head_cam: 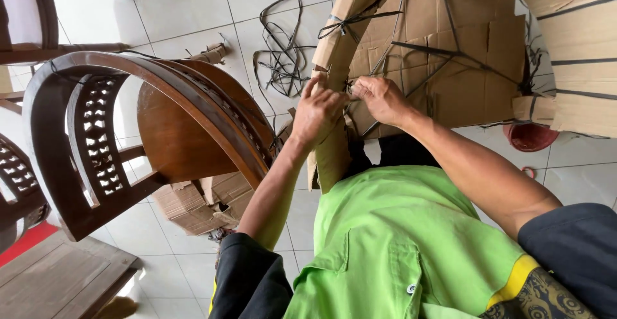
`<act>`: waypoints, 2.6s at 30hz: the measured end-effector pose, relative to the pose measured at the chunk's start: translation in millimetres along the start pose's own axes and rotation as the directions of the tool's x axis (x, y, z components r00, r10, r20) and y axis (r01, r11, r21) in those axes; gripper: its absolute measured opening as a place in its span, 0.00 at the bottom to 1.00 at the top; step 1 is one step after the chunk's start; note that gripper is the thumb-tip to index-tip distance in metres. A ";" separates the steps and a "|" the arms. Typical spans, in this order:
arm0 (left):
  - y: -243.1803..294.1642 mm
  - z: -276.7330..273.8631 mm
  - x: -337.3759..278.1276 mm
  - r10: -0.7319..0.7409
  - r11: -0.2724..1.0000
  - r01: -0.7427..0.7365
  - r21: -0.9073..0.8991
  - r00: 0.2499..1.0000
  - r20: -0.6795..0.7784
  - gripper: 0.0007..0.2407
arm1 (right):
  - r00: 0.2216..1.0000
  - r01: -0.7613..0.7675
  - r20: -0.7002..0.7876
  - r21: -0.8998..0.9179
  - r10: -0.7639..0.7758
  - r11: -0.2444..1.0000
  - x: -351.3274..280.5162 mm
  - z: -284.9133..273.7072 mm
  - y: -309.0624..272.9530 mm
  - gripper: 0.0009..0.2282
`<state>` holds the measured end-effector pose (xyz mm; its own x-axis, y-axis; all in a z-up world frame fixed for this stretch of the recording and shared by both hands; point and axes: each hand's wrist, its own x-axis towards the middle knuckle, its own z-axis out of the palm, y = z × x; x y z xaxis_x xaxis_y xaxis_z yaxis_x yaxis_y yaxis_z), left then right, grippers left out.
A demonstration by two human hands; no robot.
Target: Wrapping a wooden chair with cardboard and securing it with plastic ties for protection.
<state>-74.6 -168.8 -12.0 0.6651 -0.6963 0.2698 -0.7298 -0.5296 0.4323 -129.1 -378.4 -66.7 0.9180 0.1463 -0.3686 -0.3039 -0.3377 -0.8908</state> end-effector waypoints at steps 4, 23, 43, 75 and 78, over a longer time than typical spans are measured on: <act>-35.2 14.0 -4.2 -0.366 0.866 0.318 -0.386 0.929 -0.056 0.07 | 1.000 0.000 -0.009 0.107 0.001 0.994 -10.0 -23.0 -35.0 0.13; -7.0 -11.5 37.3 -0.416 0.612 0.462 -0.642 0.878 0.235 0.12 | 0.950 0.308 0.133 -0.275 -0.282 0.911 -30.6 -50.0 -93.6 0.11; -2.6 -38.5 45.0 -0.520 0.335 0.580 -0.743 0.771 0.367 0.16 | 0.926 0.297 -0.202 -0.132 -0.319 0.946 5.0 -63.2 -142.2 0.25; -10.8 -31.3 42.5 -0.540 0.473 0.606 -0.639 0.773 0.334 0.12 | 0.947 0.230 -0.193 -0.159 -0.259 0.960 3.1 18.3 -86.0 0.19; -9.4 -31.7 40.4 -0.602 0.531 0.622 -0.576 0.755 0.259 0.15 | 0.913 0.200 -0.336 -0.133 -0.234 0.971 -1.1 33.8 -85.4 0.14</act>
<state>-35.9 -176.6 22.2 0.9006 -0.3324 -0.2799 0.1170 -0.4350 0.8928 -112.8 -318.3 0.8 0.9943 -0.0996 -0.0390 -0.0777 -0.4224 -0.9031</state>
